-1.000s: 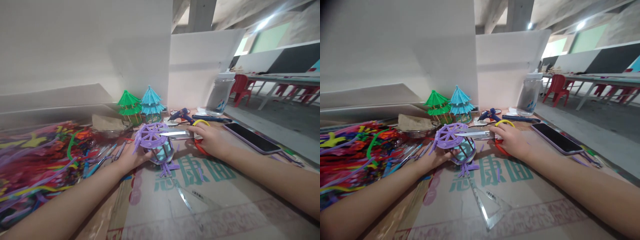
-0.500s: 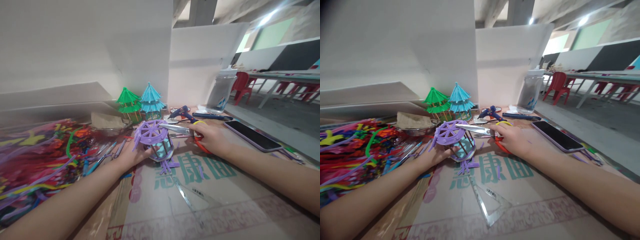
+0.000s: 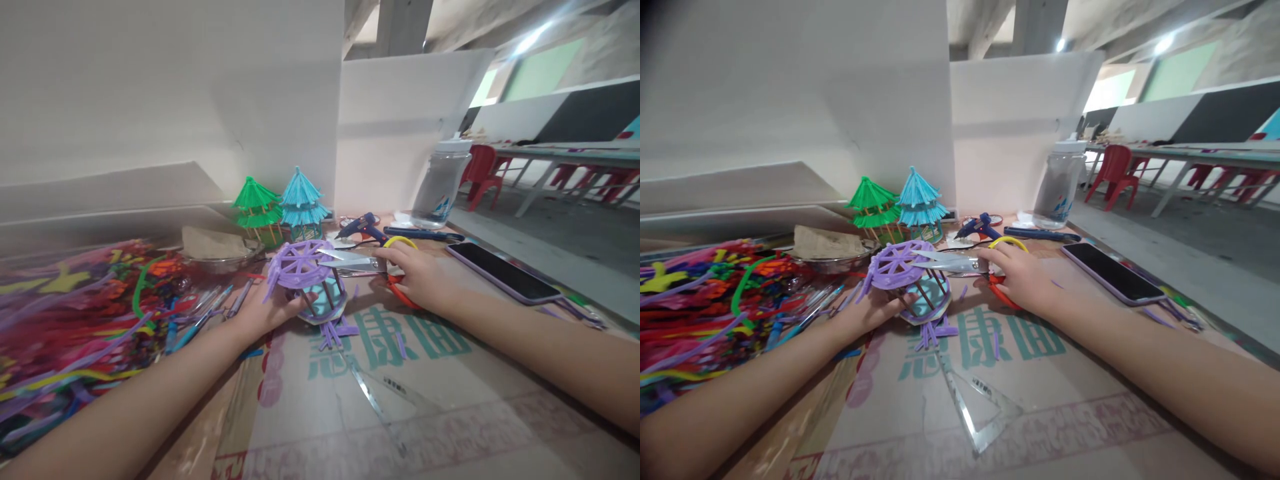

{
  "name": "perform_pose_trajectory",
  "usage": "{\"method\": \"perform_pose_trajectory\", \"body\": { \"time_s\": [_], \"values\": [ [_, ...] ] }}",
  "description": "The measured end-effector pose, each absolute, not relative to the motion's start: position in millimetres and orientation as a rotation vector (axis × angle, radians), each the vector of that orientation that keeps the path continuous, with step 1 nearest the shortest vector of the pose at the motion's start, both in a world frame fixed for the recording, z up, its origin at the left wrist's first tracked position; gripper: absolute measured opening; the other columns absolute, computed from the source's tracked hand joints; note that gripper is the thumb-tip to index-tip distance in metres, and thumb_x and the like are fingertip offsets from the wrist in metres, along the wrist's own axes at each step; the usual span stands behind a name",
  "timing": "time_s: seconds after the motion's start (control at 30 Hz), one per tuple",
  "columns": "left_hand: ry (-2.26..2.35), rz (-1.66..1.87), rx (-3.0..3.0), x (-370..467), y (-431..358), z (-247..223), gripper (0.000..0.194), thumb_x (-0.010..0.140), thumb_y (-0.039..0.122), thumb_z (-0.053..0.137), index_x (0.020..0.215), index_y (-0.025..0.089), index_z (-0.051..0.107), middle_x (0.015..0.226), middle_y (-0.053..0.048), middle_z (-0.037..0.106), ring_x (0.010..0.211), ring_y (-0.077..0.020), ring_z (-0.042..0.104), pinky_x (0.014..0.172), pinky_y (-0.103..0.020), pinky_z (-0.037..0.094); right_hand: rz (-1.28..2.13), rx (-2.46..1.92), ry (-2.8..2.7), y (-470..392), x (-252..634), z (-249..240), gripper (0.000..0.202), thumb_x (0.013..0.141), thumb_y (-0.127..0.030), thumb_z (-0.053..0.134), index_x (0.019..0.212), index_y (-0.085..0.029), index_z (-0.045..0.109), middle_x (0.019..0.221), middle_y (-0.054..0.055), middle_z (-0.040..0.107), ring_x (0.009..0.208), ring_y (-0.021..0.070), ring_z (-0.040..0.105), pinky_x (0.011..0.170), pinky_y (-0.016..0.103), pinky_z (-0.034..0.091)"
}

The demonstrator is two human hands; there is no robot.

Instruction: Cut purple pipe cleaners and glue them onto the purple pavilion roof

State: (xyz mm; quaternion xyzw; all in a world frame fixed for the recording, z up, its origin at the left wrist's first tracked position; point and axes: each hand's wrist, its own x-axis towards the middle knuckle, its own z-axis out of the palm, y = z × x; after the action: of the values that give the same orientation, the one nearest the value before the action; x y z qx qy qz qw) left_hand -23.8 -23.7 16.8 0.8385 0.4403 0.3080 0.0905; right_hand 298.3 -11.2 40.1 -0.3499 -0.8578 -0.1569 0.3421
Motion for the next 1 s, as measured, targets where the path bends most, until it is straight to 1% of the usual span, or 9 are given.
{"method": "perform_pose_trajectory", "body": {
  "time_s": [0.1, 0.2, 0.33, 0.47, 0.57, 0.67, 0.73, 0.87, 1.0],
  "values": [
    [1.246, 0.898, 2.567, -21.6, -26.9, 21.1, 0.050, 0.093, 0.051, 0.054, 0.136, 0.025, 0.056, 0.141, -0.007, 0.059, 0.133, -0.0291, 0.052, 0.115, -0.045, 0.041, -0.435, -0.893, -2.224, -12.4, 297.3, 40.4, 0.031, 0.087, -0.040, 0.067, 0.112, -0.023, 0.063, 0.097, 0.008, 0.067, 0.087, 0.0247, 0.065, 0.069, 0.035, 0.052],
    [1.254, 0.905, 2.596, -21.5, -26.8, 20.8, 0.056, 0.092, 0.050, 0.056, 0.141, 0.024, 0.053, 0.146, -0.007, 0.056, 0.138, -0.0308, 0.046, 0.117, -0.047, 0.039, -0.429, -0.893, -2.239, -13.2, 297.3, 40.5, 0.031, 0.088, -0.041, 0.066, 0.113, -0.023, 0.063, 0.098, 0.009, 0.067, 0.086, 0.0240, 0.065, 0.067, 0.034, 0.051],
    [1.272, 0.890, 2.616, -23.0, -24.0, 16.4, 0.054, 0.092, 0.051, 0.056, 0.139, 0.025, 0.054, 0.146, -0.006, 0.055, 0.137, -0.0311, 0.048, 0.115, -0.048, 0.040, -0.429, -0.911, -2.250, -13.9, 297.9, 39.7, 0.031, 0.089, -0.042, 0.066, 0.113, -0.022, 0.063, 0.098, 0.008, 0.068, 0.085, 0.0230, 0.066, 0.067, 0.033, 0.051],
    [1.206, 0.943, 2.584, -23.2, -22.5, 13.2, 0.056, 0.092, 0.052, 0.055, 0.140, 0.024, 0.053, 0.146, -0.008, 0.055, 0.137, -0.0294, 0.048, 0.117, -0.045, 0.039, -0.430, -0.904, -2.249, -14.3, 298.5, 38.3, 0.031, 0.088, -0.042, 0.067, 0.111, -0.021, 0.064, 0.094, 0.007, 0.068, 0.081, 0.0216, 0.065, 0.065, 0.031, 0.049],
    [1.269, 0.918, 2.555, -22.5, -23.6, 14.1, 0.055, 0.091, 0.054, 0.057, 0.137, 0.024, 0.055, 0.142, -0.008, 0.058, 0.133, -0.0306, 0.052, 0.114, -0.046, 0.042, -0.422, -0.915, -2.248, -14.7, 298.3, 38.1, 0.024, 0.088, -0.039, 0.067, 0.105, -0.022, 0.066, 0.089, 0.005, 0.068, 0.077, 0.0202, 0.064, 0.062, 0.030, 0.047],
    [1.279, 0.911, 2.569, -21.5, -25.7, 16.9, 0.053, 0.091, 0.054, 0.056, 0.135, 0.025, 0.057, 0.142, -0.007, 0.059, 0.133, -0.0309, 0.052, 0.115, -0.047, 0.042, -0.420, -0.918, -2.247, -14.7, 297.8, 38.7, 0.021, 0.088, -0.036, 0.066, 0.104, -0.023, 0.067, 0.088, 0.005, 0.068, 0.077, 0.0199, 0.064, 0.062, 0.030, 0.046],
    [1.256, 0.919, 2.574, -21.1, -26.6, 18.1, 0.055, 0.091, 0.053, 0.056, 0.137, 0.024, 0.055, 0.143, -0.008, 0.058, 0.136, -0.0307, 0.050, 0.116, -0.047, 0.040, -0.414, -0.905, -2.249, -14.3, 297.6, 39.1, 0.022, 0.088, -0.036, 0.065, 0.106, -0.023, 0.066, 0.089, 0.005, 0.068, 0.078, 0.0202, 0.064, 0.063, 0.030, 0.047],
    [1.270, 0.926, 2.576, -21.9, -25.8, 17.4, 0.066, 0.091, 0.055, 0.057, 0.147, 0.023, 0.044, 0.143, -0.011, 0.056, 0.140, -0.0319, 0.044, 0.116, -0.049, 0.040, -0.422, -0.857, -2.247, -13.1, 298.8, 38.5, 0.030, 0.089, -0.039, 0.064, 0.113, -0.023, 0.063, 0.094, 0.008, 0.067, 0.082, 0.0228, 0.064, 0.066, 0.033, 0.050],
    [1.315, 0.896, 2.576, -22.6, -25.6, 17.4, 0.069, 0.091, 0.056, 0.056, 0.149, 0.022, 0.041, 0.147, -0.012, 0.052, 0.139, -0.0325, 0.045, 0.113, -0.049, 0.043, -0.443, -0.852, -2.252, -12.3, 300.7, 36.8, 0.032, 0.090, -0.040, 0.063, 0.115, -0.022, 0.062, 0.098, 0.009, 0.067, 0.084, 0.0233, 0.065, 0.067, 0.033, 0.050]
  ]
}}
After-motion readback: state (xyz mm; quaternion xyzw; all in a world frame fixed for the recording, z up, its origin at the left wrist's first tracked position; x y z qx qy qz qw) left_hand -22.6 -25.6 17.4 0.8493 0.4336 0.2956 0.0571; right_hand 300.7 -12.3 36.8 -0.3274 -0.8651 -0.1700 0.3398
